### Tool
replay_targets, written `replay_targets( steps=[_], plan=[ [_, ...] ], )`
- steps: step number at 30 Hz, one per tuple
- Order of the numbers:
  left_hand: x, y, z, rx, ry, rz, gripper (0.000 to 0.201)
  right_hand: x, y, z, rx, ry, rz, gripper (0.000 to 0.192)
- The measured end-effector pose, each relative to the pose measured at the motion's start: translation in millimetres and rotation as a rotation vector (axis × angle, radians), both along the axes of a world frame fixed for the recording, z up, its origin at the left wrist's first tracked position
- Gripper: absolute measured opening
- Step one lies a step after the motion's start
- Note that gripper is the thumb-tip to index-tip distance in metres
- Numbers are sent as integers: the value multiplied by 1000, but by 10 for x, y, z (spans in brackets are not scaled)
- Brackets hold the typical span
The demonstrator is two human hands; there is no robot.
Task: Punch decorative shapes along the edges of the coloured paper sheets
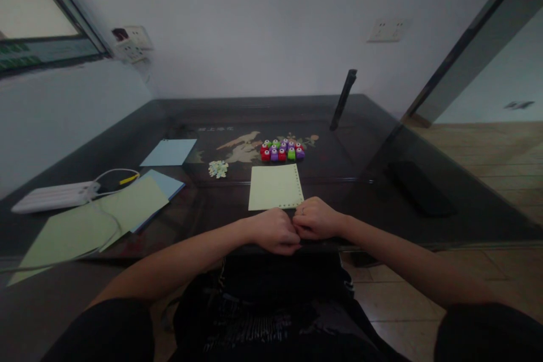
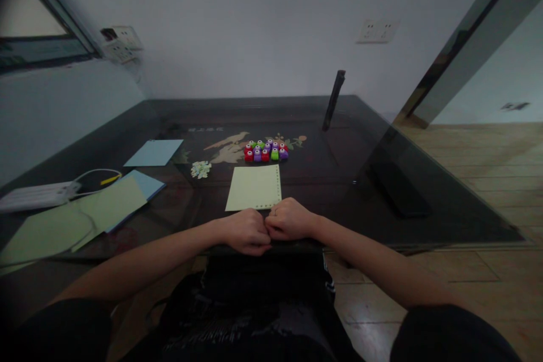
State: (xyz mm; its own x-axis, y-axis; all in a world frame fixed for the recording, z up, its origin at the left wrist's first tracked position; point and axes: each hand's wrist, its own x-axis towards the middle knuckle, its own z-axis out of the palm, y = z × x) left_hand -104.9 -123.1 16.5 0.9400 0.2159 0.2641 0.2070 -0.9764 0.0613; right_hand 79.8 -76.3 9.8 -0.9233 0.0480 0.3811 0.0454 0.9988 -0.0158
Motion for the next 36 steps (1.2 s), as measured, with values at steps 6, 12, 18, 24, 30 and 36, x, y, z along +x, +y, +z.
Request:
replay_targets(
  steps=[6, 12, 18, 24, 30, 36],
  plan=[
    [2, -4, -8, -4, -18, 5, 29, 2, -3, 12, -6, 10, 1, 28],
    [4, -7, 4, -24, -50, 4, 28, 3, 2, 1, -11, 4, 1, 29],
    [5, -4, -1, -29, -51, -5, 28, 0, -2, 1, -25, 20, 0, 28],
    [11, -4, -13, -27, -49, 2, 28, 10, 8, -13, -21, -13, -5, 29],
    [12, -2, 0, -12, -53, -6, 30, 7, 7, -18, -16, 1, -11, 28],
    [16, -5, 18, -14, -59, -12, 29, 9, 10, -36, -18, 16, -1, 28]
  ],
)
